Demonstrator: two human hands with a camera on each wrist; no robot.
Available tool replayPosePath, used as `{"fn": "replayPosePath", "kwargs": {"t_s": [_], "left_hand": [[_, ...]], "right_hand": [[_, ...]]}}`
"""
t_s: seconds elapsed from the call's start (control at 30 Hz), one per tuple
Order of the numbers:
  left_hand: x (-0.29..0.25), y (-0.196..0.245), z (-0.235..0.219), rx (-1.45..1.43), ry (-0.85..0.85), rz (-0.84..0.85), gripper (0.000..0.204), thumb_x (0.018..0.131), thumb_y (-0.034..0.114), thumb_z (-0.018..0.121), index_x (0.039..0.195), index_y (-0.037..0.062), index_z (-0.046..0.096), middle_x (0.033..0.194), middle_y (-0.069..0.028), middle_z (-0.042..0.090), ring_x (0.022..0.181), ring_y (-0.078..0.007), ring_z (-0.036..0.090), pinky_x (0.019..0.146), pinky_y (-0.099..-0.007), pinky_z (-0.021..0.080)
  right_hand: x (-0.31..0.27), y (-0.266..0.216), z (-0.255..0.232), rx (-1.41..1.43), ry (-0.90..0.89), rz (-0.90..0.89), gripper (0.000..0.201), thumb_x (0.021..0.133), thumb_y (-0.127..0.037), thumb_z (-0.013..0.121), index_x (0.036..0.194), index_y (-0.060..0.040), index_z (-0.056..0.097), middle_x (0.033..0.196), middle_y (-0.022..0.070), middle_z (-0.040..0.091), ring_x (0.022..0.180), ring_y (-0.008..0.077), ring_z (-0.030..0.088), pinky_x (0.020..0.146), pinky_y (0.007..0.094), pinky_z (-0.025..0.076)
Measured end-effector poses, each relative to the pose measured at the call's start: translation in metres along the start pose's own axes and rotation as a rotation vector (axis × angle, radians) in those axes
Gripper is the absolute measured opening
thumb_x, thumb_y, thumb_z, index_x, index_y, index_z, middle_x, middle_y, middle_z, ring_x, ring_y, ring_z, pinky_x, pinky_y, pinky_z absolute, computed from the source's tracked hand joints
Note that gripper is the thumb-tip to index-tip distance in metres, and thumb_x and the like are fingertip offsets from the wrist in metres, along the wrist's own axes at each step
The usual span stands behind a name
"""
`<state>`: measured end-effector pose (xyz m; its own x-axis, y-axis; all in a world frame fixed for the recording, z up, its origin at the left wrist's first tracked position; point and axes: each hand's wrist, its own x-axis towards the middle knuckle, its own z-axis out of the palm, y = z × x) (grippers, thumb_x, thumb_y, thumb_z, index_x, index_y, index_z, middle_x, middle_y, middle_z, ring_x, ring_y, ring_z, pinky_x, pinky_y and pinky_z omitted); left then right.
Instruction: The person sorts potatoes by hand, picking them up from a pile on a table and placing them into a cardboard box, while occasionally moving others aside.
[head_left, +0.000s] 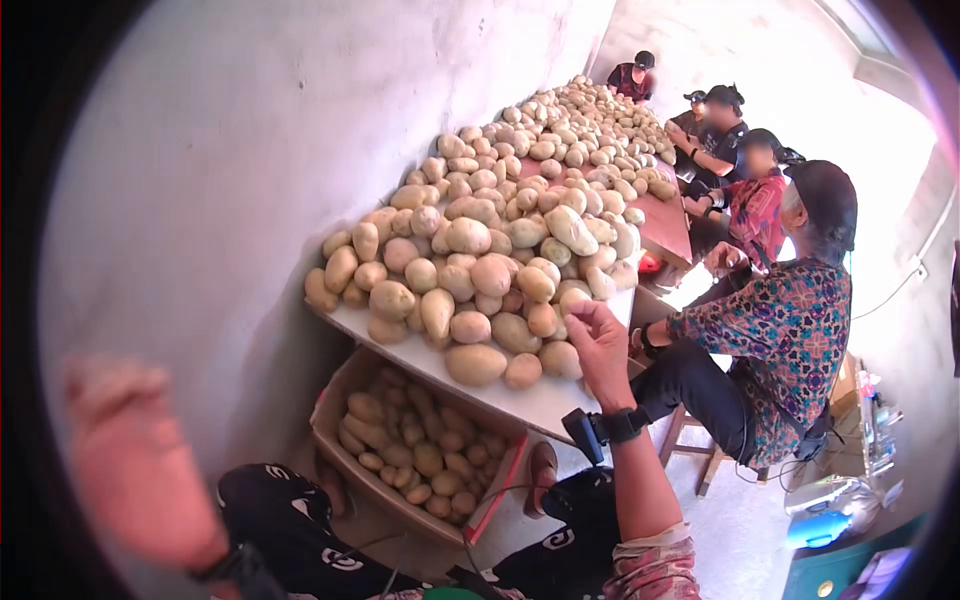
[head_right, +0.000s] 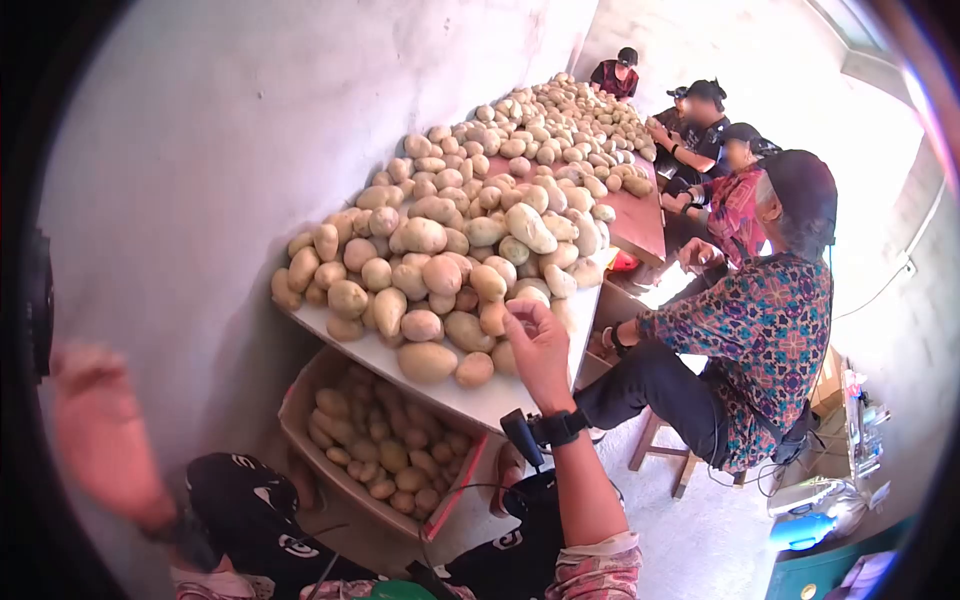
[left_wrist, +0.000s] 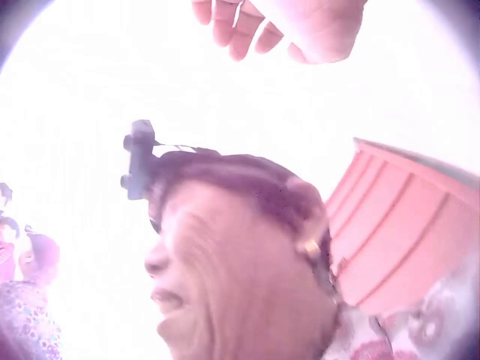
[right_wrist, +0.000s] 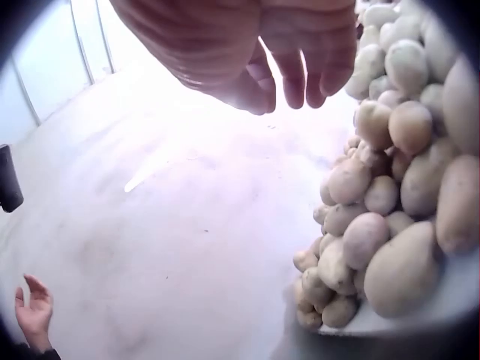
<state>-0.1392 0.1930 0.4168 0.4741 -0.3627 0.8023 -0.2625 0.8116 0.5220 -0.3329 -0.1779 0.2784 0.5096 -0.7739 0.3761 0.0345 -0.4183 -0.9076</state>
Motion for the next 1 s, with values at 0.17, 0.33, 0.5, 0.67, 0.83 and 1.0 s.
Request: {"fn": "replayPosePath", "kwargs": {"t_s": [0.17,0.33,0.5,0.67,0.83,1.0], "left_hand": [[-0.012,-0.149,-0.057,0.090,0.455,-0.550,0.022,0.089,0.014,0.053,0.109,0.0071,0.052,0.093,-0.0023,0.057,0.084,-0.0099,0.053,0.077,-0.0247,0.044],[-0.049,-0.219,-0.093,0.252,0.553,-0.690,0.017,0.088,0.009,0.052,0.106,0.0079,0.054,0.090,0.0001,0.057,0.080,-0.0068,0.054,0.071,-0.0207,0.045],[-0.042,-0.227,-0.090,0.345,0.378,-0.750,0.015,0.088,0.005,0.051,0.103,0.0048,0.054,0.088,-0.0007,0.058,0.077,-0.0066,0.053,0.070,-0.0203,0.044],[-0.034,-0.227,-0.091,0.381,0.309,-0.676,0.010,0.085,0.001,0.051,0.094,0.0015,0.056,0.083,-0.0024,0.059,0.074,-0.0066,0.053,0.067,-0.0200,0.043],[-0.035,-0.231,-0.103,0.401,0.299,-0.671,0.010,0.085,0.001,0.051,0.094,0.0020,0.056,0.082,-0.0021,0.060,0.072,-0.0066,0.054,0.066,-0.0204,0.044],[-0.031,-0.234,-0.107,0.324,0.369,-0.743,0.010,0.086,0.003,0.052,0.094,0.0038,0.057,0.082,-0.0018,0.060,0.073,-0.0068,0.055,0.065,-0.0198,0.045]], "right_hand": [[0.044,0.026,0.014,-0.367,0.088,-0.088,0.038,0.080,-0.011,0.065,0.115,-0.0009,0.056,0.105,0.0153,0.063,0.098,0.0243,0.060,0.086,0.0348,0.047],[0.067,0.048,0.029,-0.583,0.008,-0.152,0.048,0.074,-0.013,0.067,0.118,-0.0013,0.053,0.112,0.0226,0.060,0.106,0.0370,0.057,0.093,0.0412,0.044],[0.069,0.046,0.052,-0.824,0.011,-0.055,0.049,0.073,-0.013,0.067,0.119,-0.0039,0.051,0.107,0.0208,0.058,0.100,0.0360,0.057,0.086,0.0433,0.045],[0.074,0.049,0.055,-0.838,0.024,-0.078,0.048,0.074,-0.012,0.067,0.119,-0.0056,0.052,0.103,0.0203,0.060,0.096,0.0367,0.058,0.084,0.0438,0.045],[0.073,0.041,0.033,-0.702,0.170,-0.169,0.051,0.076,-0.011,0.069,0.123,-0.0010,0.052,0.105,0.0177,0.063,0.095,0.0272,0.062,0.085,0.0355,0.047],[0.054,-0.014,-0.006,0.434,0.087,0.010,0.041,0.091,-0.013,0.057,0.130,-0.0068,0.047,0.116,0.0059,0.059,0.102,0.0129,0.057,0.083,0.0285,0.048]]}}
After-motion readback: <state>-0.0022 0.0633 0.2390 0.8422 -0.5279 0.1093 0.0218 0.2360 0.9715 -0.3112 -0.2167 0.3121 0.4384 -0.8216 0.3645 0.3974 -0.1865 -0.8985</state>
